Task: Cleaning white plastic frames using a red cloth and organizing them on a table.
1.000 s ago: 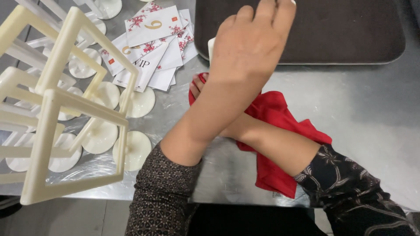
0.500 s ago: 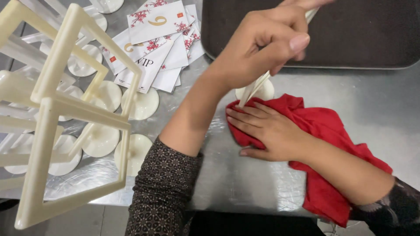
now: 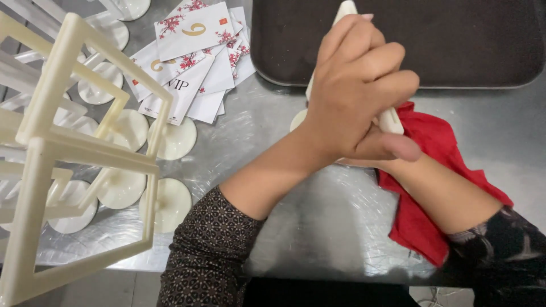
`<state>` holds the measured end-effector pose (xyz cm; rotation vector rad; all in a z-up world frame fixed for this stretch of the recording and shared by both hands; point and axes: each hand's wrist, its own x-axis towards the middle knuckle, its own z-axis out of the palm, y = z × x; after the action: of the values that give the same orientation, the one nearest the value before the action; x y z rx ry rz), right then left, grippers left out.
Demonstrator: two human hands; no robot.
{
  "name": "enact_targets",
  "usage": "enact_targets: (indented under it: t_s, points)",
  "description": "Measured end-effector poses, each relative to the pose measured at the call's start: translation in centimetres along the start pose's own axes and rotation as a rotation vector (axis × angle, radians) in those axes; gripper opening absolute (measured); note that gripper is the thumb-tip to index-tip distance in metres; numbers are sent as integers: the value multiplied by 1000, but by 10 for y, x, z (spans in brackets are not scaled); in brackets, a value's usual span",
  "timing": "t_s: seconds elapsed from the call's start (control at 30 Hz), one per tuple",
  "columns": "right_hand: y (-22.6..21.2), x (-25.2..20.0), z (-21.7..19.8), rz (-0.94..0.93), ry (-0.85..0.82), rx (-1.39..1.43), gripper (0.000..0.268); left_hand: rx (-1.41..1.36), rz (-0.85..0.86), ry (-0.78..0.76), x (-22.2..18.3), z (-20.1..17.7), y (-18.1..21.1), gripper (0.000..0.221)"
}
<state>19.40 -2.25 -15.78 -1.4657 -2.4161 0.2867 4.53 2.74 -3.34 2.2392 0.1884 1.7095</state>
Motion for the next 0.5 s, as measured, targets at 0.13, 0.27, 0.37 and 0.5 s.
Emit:
enact_targets:
  t_s: [0.13, 0.27, 0.37, 0.5]
  points:
    - [2, 4, 10, 131, -175, 74, 70, 256, 287, 60, 7, -14, -8, 74]
    - [-19, -18, 14, 7, 23, -97, 72, 477, 393, 39, 5, -20, -15, 74]
    - [-45, -38, 11, -47, -33, -289, 122, 664, 387, 125, 7, -12, -19, 68]
    - [-70, -45, 25, -101, -94, -204, 126, 795, 299, 166, 5, -4, -10, 66]
